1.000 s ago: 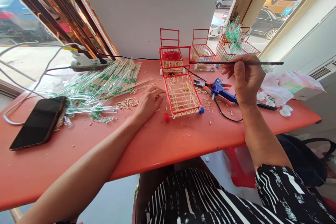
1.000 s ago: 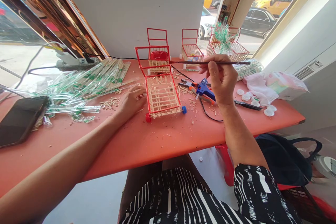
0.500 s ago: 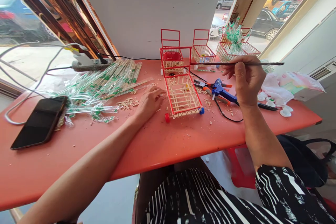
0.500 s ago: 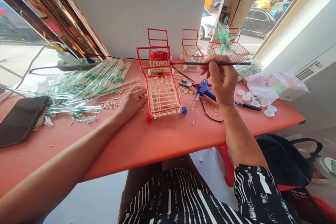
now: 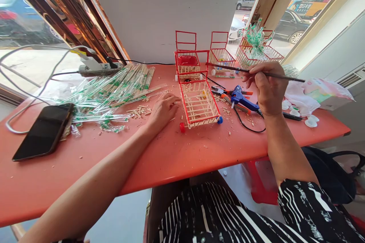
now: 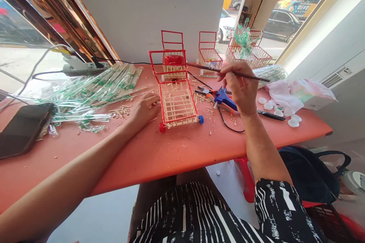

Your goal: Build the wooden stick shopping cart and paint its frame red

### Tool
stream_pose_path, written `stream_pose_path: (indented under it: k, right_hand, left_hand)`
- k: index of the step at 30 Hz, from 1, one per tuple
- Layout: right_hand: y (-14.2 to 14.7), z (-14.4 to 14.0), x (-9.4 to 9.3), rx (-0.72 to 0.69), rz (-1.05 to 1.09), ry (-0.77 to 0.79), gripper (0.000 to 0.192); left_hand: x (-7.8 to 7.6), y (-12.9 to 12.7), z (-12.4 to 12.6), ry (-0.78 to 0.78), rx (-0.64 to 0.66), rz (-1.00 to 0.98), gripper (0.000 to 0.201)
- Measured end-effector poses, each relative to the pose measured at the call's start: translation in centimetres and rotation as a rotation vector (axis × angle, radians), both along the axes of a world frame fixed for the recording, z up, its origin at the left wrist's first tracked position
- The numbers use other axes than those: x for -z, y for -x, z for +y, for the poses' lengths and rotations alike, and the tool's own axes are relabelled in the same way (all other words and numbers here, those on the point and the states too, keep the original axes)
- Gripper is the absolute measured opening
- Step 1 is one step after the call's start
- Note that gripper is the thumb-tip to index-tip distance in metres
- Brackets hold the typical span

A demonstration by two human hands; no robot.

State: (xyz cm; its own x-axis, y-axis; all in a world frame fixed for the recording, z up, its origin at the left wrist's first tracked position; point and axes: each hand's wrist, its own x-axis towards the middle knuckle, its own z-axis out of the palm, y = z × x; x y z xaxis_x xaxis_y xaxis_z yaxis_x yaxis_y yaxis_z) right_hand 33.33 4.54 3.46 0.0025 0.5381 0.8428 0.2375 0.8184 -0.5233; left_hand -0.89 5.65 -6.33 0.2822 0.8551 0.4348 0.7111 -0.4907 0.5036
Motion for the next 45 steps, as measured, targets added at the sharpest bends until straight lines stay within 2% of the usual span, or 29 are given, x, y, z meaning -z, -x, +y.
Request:
stream_pose_path:
  k: [4, 8, 12, 22, 32, 38, 45]
  right_hand:
    - [-0.16, 0.04, 0.14, -0.037, -0.016, -0.046, 0.024]
    - [-0.34, -0.12, -0.04, 0.022, -0.068, -0.034, 0.031]
    - [-0.6, -0.39, -0.26, 0.022, -0.113, -0.037, 0.03]
    - [-0.36, -0.63, -0.48, 0.033, 0.021, -0.013, 0.03]
    - [-0.62, -0.34, -0.33, 0.057, -0.023, 0.023, 0.036]
    - [-0.31, -0.29, -0.29, -0.009, 0.034, -0.012, 0.025]
    - [-0.27, -0.31, -0.4, 0.067, 0.01, 0.097, 0.041]
  left_hand:
    - [-0.07, -0.06, -0.05, 0.014, -0.012, 0.002, 0.033]
    - [-0.06, -0.1, -0.02, 0.014, -0.01, -0.001, 0.033]
    - [-0.01, -0.1, 0.01, 0.004, -0.014, 0.018, 0.034]
    - [0.02, -0.01, 0.06, 0.008, -0.018, 0.032, 0.035]
    - [-0.17, -0.08, -0.1, 0.016, -0.008, 0.01, 0.035]
    - [-0.09, -0.09, -0.02, 0.012, -0.001, -0.017, 0.034]
    - [-0.21, -0.07, -0.13, 0.011, -0.002, 0.004, 0.036]
